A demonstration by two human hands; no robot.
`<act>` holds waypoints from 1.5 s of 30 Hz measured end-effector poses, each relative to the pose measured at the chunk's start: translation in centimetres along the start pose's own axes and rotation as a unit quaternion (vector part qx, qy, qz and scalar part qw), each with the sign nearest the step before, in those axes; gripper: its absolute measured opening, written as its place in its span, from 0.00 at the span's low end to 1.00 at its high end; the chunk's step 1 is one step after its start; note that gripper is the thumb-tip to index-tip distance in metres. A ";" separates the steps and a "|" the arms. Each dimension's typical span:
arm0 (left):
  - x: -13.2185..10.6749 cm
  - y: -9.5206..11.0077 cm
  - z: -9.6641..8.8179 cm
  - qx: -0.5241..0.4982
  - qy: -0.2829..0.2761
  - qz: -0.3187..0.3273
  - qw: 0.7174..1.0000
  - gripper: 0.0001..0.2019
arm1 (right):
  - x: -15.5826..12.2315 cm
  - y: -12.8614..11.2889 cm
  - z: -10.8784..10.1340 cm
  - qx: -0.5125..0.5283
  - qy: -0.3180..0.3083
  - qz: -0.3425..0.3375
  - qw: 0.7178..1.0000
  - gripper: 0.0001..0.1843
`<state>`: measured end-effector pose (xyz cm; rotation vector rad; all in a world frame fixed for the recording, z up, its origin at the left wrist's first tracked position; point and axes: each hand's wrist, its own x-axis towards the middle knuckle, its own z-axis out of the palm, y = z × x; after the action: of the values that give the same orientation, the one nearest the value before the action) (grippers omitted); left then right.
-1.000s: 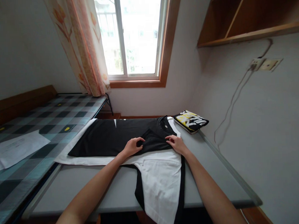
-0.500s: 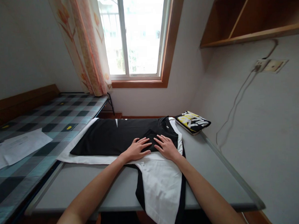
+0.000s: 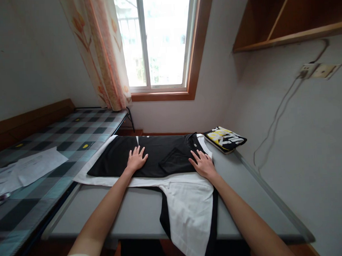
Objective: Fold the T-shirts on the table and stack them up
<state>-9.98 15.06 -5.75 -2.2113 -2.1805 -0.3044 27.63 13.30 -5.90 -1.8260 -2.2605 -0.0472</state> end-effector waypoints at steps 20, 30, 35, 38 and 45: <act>-1.2 -4.6 -1.5 0.004 0.080 -0.082 0.993 0.27 | -0.3 1.6 -0.4 0.078 0.134 0.061 0.986 0.26; -1.8 -15.3 -2.9 0.085 0.052 -0.094 0.991 0.29 | 0.8 2.5 -1.5 -0.047 0.089 0.225 0.969 0.25; -1.9 -14.6 -2.7 0.095 0.011 -0.065 0.993 0.29 | 0.9 1.6 -2.1 -0.067 0.041 0.191 0.978 0.22; -2.2 -14.4 -2.8 0.102 -0.005 -0.070 0.992 0.30 | 0.5 1.8 -2.3 -0.086 0.029 0.185 0.979 0.21; -4.1 -13.5 -2.9 0.101 -0.007 -0.070 0.992 0.30 | -2.0 3.1 -3.1 -0.105 -0.003 0.187 0.977 0.23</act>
<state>-23.72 10.94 -5.19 -1.9668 -2.2648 -0.0676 31.53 11.54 -3.68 -2.3339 -1.9378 -0.2242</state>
